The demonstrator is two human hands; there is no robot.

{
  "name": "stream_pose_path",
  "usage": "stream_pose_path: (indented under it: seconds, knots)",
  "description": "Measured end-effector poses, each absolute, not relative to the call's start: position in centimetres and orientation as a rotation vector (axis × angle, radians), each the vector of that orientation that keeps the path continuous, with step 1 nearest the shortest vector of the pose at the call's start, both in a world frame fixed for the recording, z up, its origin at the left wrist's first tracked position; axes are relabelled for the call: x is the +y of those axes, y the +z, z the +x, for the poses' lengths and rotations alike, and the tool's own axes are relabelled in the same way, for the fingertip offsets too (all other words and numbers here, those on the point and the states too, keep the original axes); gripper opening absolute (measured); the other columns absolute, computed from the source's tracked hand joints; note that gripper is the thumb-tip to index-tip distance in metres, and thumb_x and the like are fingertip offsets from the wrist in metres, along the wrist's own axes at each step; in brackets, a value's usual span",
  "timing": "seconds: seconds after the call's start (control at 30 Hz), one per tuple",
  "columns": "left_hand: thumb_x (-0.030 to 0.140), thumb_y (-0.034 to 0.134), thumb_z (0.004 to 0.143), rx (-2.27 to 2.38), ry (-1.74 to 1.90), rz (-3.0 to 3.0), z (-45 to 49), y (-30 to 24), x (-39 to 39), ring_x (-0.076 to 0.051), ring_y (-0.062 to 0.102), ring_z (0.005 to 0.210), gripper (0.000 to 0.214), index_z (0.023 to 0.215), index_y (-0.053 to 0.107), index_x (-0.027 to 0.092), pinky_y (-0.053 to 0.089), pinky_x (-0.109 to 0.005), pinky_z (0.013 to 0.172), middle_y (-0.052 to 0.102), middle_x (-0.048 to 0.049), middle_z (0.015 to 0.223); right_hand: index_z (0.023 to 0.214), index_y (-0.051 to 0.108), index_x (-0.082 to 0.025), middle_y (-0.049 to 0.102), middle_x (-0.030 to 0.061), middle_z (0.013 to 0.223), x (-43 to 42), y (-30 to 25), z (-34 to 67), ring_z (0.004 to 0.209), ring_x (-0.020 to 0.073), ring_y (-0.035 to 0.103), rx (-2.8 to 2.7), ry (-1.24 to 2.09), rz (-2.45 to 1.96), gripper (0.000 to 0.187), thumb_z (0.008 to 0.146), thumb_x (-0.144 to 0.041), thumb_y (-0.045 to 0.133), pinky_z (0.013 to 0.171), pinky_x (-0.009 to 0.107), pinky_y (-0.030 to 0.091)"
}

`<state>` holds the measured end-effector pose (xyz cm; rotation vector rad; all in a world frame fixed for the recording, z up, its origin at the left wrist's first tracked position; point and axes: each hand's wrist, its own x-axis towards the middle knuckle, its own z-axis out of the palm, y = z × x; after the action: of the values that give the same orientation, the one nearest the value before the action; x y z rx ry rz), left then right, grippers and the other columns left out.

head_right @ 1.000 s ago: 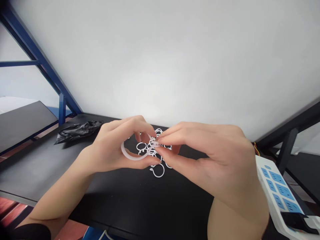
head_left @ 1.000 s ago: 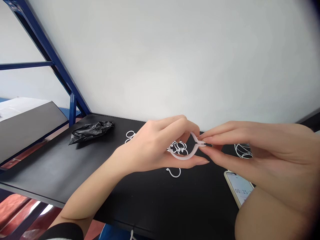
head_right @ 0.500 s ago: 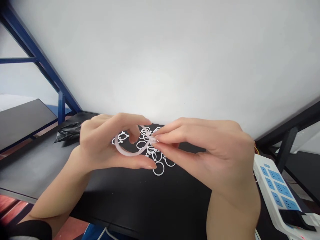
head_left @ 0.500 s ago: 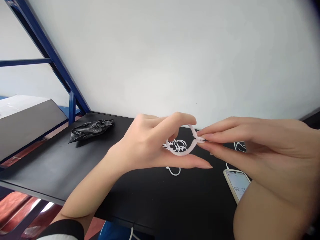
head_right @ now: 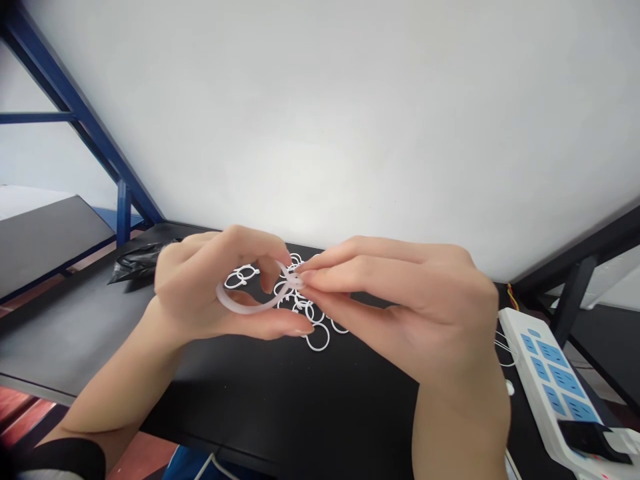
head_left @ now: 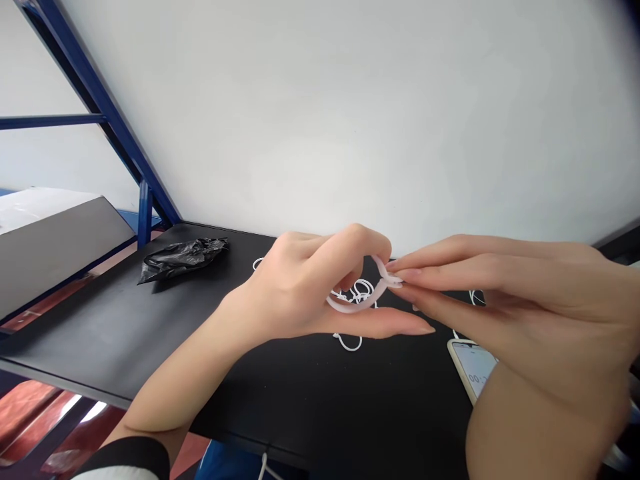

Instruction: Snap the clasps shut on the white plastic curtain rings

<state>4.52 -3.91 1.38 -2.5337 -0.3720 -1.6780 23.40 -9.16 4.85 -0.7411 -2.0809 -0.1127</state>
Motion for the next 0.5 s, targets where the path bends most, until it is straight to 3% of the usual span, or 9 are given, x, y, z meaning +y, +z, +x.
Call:
stream_pose_path:
  seconds: [0.23, 0.5]
  knots:
    - [0.047, 0.072, 0.08, -0.363, -1.705, -2.529, 4.3, 1.5, -4.0, -0.001, 0.032, 0.038, 0.036, 0.083, 0.055, 0.016, 0.031, -0.016, 0.037, 0.048, 0.0111, 0.05, 0.079, 0.074, -0.019, 0.076, 0.0015, 0.083, -9.3, 4.5, 23.4, 0.068, 0.0118, 0.072, -1.998, -0.064, -0.689, 0.017, 0.077, -0.002, 0.073, 0.057, 0.019, 0.059]
    - [0.05, 0.071, 0.08, -0.305, -1.723, -2.556, 4.4, 1.4, -3.9, 0.0, 0.03, 0.037, 0.038, 0.083, 0.056, 0.015, 0.029, -0.016, 0.036, 0.046, 0.0116, 0.047, 0.081, 0.075, -0.028, 0.077, -0.0011, 0.089, -9.2, 3.3, 24.4, 0.067, 0.0136, 0.072, -2.013, -0.1, -0.787, 0.008, 0.085, -0.033, 0.071, 0.058, 0.024, 0.061]
